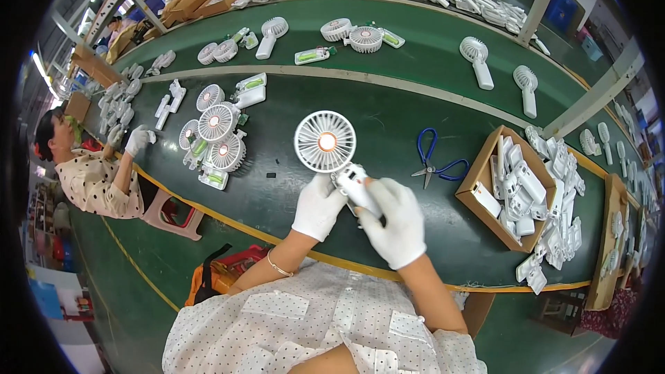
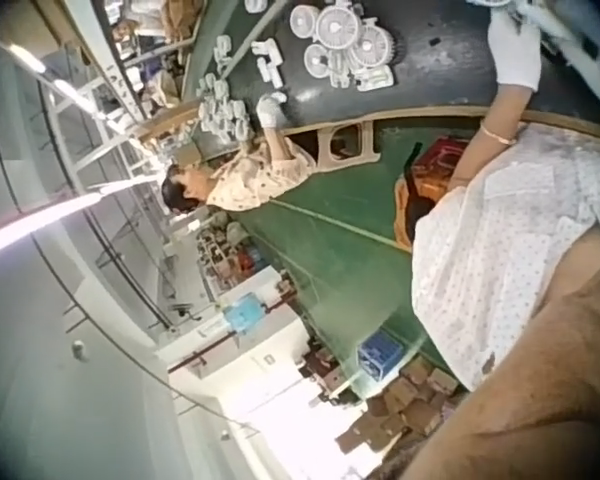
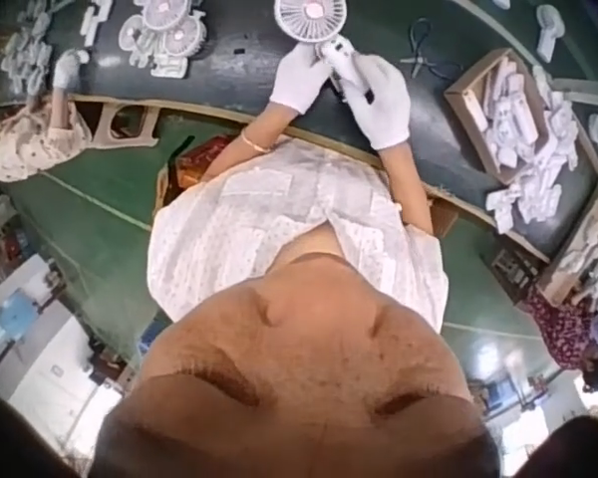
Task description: The person assembles portable fans by inserting the battery and circuit components into the handle casing, snapping the handle cover in place, testing the fan, and placing the assembled fans onto the conveyor belt.
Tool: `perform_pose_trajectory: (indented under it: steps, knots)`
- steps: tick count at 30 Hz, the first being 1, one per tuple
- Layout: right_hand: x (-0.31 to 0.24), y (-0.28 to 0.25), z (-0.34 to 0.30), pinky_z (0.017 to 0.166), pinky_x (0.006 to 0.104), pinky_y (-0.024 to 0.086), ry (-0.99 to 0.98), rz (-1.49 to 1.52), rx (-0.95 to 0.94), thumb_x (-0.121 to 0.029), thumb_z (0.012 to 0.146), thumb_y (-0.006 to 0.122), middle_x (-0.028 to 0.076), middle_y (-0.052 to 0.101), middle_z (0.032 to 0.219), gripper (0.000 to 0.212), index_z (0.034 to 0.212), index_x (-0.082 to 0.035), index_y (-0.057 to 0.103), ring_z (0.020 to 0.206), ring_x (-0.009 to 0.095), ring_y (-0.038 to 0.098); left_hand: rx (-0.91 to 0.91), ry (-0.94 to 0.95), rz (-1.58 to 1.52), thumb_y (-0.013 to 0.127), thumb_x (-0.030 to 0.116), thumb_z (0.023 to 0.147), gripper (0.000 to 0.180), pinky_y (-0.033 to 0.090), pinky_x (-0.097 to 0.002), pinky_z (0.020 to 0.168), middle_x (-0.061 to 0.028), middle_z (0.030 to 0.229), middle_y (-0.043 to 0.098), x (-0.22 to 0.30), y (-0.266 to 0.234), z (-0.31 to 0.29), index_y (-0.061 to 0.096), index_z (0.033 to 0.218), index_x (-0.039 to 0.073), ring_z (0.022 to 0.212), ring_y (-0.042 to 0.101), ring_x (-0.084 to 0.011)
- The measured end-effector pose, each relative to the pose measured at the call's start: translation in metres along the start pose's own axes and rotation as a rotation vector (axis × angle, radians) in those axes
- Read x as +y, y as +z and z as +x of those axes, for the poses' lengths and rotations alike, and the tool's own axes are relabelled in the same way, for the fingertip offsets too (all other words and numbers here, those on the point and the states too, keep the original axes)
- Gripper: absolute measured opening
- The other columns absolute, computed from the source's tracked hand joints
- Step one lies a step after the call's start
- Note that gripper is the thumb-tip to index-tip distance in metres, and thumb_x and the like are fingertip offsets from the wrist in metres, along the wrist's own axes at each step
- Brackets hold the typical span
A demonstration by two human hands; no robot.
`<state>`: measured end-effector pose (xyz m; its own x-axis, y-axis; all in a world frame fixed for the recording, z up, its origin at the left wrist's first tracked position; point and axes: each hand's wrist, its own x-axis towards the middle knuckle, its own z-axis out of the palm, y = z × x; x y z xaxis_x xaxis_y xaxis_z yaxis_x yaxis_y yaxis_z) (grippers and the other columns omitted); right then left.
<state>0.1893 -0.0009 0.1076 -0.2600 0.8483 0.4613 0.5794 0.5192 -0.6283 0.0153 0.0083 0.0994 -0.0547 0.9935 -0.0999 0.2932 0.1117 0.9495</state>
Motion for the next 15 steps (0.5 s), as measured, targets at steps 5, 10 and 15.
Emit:
perform_pose_trajectory:
  steps: [5, 10, 15]
  knots:
    - [-0.001, 0.019, -0.003, 0.084, 0.0411, 0.051, 0.023, -0.033, 0.029, -0.009, 0.073, 0.075, 0.019, 0.062, 0.111, 0.05, 0.121, -0.001, 0.063, 0.098, 0.035, 0.061, -0.199, 0.018, -0.318, 0.053, 0.004, 0.093, 0.05, 0.039, -0.031, 0.107, -0.0113, 0.138, 0.056, -0.008, -0.007, -0.001, 0.045, 0.142, 0.001, 0.126, 0.054, -0.0182]
    - [-0.012, 0.028, -0.004, 0.081, 0.0429, 0.049, 0.007, -0.132, 0.083, -0.012, 0.075, 0.075, 0.014, 0.06, 0.108, 0.043, 0.115, -0.006, 0.062, 0.093, 0.035, 0.059, -0.305, 0.071, -0.702, 0.047, -0.004, 0.091, 0.055, 0.038, -0.037, 0.112, -0.014, 0.143, 0.049, -0.015, -0.001, 0.0, 0.037, 0.145, -0.001, 0.131, 0.05, -0.0244]
    - [-0.014, 0.038, -0.009, 0.081, 0.0446, 0.048, -0.051, -0.18, 0.087, -0.007, 0.074, 0.072, 0.014, 0.059, 0.11, 0.044, 0.116, -0.008, 0.062, 0.096, 0.036, 0.058, -0.148, -0.161, -1.0, 0.052, -0.004, 0.087, 0.043, 0.044, -0.0444, 0.106, -0.0144, 0.126, 0.054, -0.008, 0.002, 0.003, 0.048, 0.129, -0.001, 0.119, 0.055, -0.0296]
